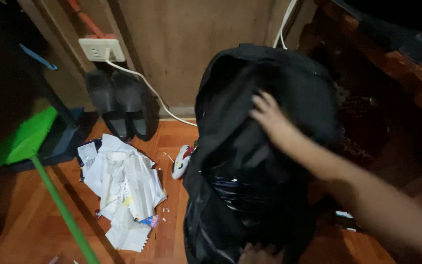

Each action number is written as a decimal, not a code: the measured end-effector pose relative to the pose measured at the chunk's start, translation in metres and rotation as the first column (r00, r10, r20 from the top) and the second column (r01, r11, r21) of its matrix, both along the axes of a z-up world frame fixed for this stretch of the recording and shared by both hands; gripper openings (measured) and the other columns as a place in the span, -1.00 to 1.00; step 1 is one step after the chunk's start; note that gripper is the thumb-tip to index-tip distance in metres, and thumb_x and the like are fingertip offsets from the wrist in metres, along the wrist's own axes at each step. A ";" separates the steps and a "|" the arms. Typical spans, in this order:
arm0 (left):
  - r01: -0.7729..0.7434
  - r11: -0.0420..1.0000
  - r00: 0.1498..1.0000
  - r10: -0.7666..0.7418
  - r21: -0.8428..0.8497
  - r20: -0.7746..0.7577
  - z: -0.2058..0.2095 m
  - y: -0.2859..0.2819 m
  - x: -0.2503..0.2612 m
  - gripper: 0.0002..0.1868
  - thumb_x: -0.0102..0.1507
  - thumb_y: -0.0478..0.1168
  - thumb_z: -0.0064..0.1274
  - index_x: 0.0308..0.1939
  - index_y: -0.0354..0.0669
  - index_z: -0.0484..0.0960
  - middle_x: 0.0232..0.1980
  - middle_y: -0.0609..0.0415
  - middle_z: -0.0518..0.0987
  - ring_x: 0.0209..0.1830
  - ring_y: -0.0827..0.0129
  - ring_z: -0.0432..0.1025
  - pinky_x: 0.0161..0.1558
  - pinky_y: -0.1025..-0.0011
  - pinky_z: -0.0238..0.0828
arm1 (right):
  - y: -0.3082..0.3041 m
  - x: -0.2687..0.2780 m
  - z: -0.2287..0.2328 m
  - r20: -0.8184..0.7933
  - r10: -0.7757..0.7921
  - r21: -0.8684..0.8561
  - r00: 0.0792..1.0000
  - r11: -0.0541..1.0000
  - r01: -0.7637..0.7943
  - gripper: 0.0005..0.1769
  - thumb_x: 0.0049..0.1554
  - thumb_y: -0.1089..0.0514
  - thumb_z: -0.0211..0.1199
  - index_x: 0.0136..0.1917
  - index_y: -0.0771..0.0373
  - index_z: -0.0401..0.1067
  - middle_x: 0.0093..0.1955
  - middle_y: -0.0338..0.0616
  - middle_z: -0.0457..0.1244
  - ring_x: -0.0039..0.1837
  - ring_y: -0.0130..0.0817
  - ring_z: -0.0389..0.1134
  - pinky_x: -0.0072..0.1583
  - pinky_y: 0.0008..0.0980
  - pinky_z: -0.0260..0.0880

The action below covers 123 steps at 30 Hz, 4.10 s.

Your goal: The person empties items from a backpack, handles an umbrella, and sorts through paper scraps and a notebook on the floor.

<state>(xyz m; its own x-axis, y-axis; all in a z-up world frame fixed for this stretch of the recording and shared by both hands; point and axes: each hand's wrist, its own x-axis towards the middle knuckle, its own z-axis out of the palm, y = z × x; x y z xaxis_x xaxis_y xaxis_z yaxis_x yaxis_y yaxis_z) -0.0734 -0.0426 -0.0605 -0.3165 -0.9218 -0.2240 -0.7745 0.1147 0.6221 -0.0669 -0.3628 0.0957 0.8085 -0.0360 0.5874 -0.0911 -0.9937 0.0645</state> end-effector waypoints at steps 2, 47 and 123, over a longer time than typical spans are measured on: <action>-0.019 0.999 0.991 0.025 0.044 -0.131 -0.004 -0.005 -0.008 -0.55 0.41 -0.07 -0.26 0.36 0.03 0.47 0.28 -0.27 0.47 0.21 -0.10 0.44 0.25 -0.08 0.25 | -0.028 -0.003 -0.004 -0.358 -0.572 -0.293 0.738 0.819 0.493 -0.26 0.05 0.10 0.21 0.51 -0.02 0.25 0.67 -0.07 -0.09 0.65 0.06 -0.28 0.39 0.46 -0.10; -0.592 0.559 0.794 0.529 -0.580 -0.301 0.140 -0.114 0.151 -0.29 -0.14 -0.33 0.14 0.15 -0.35 0.52 0.09 -0.35 0.55 0.12 -0.23 0.45 0.16 0.11 0.35 | 0.035 -0.001 0.079 -0.108 -0.205 0.949 0.973 0.272 0.162 -0.13 0.26 -0.50 -0.14 0.37 0.24 0.46 0.46 0.03 0.34 0.50 -0.05 0.27 0.49 0.01 0.24; -0.898 0.401 0.058 0.511 0.178 -0.857 0.178 0.108 0.371 -0.68 0.18 -0.25 0.11 -0.09 -0.49 0.64 -0.18 -0.06 0.72 -0.22 0.32 0.60 -0.14 0.30 0.53 | 0.337 0.222 0.110 -0.219 0.007 0.976 0.976 0.006 0.219 -0.30 -0.03 -0.09 0.46 0.28 0.05 0.21 -0.35 -0.17 0.29 -0.48 -0.50 0.23 -0.49 -0.50 0.14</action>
<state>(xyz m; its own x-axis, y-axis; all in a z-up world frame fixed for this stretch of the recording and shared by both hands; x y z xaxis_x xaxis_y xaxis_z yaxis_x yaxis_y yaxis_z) 0.2974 0.0652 0.1176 0.7122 -0.7020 -0.0011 0.1226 0.1229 0.9848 0.1552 -0.0257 0.2057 0.7860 -0.5816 -0.2097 -0.3057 -0.0708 -0.9495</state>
